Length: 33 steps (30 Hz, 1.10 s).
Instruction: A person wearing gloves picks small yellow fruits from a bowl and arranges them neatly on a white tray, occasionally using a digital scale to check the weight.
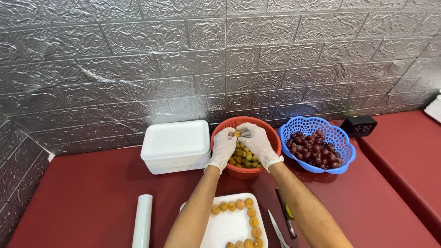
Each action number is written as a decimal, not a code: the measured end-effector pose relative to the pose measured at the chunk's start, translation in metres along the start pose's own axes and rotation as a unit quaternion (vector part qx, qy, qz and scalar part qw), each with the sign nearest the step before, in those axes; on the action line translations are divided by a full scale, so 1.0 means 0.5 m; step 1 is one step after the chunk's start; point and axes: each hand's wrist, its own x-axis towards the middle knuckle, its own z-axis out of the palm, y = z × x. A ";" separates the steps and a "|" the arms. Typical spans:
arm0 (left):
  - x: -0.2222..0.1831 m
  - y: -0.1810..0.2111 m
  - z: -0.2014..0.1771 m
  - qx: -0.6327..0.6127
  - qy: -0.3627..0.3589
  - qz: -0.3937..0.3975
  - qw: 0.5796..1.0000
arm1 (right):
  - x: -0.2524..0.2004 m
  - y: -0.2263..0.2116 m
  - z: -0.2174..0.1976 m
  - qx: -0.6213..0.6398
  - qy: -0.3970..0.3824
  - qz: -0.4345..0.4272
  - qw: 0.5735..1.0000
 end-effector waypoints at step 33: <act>-0.421 -0.032 -0.161 0.115 -0.068 0.037 0.990 | -0.410 -0.175 0.027 -0.019 -0.097 0.004 0.995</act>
